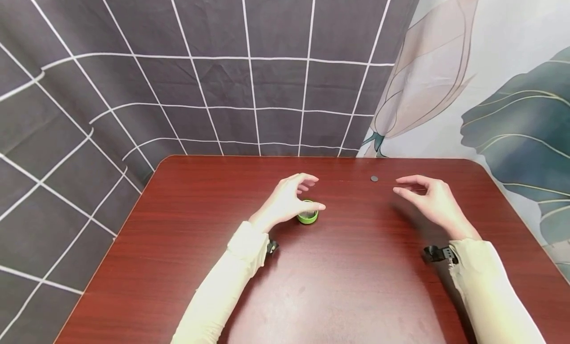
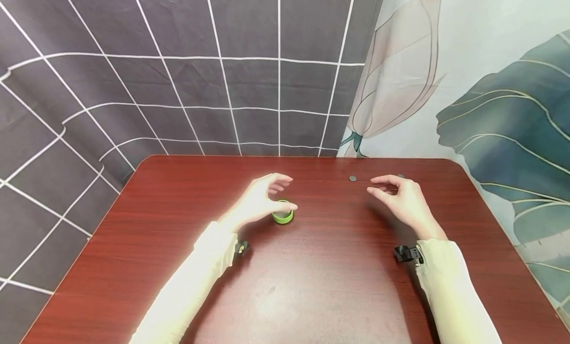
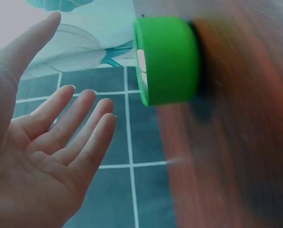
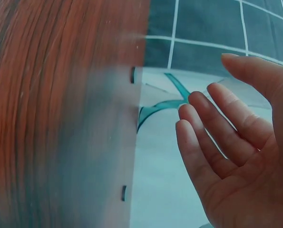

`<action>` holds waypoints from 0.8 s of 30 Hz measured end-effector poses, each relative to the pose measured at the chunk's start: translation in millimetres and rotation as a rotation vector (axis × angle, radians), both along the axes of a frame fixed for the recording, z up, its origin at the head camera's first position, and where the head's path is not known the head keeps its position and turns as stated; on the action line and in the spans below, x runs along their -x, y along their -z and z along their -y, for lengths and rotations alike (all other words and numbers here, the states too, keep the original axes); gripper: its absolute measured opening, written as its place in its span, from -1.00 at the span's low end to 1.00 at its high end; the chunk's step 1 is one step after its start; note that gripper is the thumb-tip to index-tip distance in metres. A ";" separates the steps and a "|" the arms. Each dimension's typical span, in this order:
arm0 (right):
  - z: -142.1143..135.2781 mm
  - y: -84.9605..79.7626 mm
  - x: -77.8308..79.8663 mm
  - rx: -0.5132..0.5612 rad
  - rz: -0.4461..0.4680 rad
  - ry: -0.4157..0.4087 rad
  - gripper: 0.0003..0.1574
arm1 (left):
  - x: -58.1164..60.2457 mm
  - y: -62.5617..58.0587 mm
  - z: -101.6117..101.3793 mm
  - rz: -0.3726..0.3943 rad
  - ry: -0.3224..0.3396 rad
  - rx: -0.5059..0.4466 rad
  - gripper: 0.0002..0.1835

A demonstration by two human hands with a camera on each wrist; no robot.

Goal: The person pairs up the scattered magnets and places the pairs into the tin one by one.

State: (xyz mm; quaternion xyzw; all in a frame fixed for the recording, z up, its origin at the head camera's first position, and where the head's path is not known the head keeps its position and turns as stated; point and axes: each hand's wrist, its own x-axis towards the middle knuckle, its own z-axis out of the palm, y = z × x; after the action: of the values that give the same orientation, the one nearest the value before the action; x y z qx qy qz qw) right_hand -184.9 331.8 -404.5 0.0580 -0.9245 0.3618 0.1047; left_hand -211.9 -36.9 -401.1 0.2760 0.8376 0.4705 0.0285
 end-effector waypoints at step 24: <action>-47.4 2.3 3.1 0.009 -0.018 0.125 -0.44 | 18.6 -12.8 -68.6 -0.088 0.010 0.012 -0.46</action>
State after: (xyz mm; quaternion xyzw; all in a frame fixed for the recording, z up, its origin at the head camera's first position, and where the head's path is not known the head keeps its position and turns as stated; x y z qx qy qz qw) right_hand -188.0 379.2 -406.8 0.0031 -0.9238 0.3581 0.1356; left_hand -230.5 31.7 -388.3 0.3003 0.8395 0.4529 -0.0042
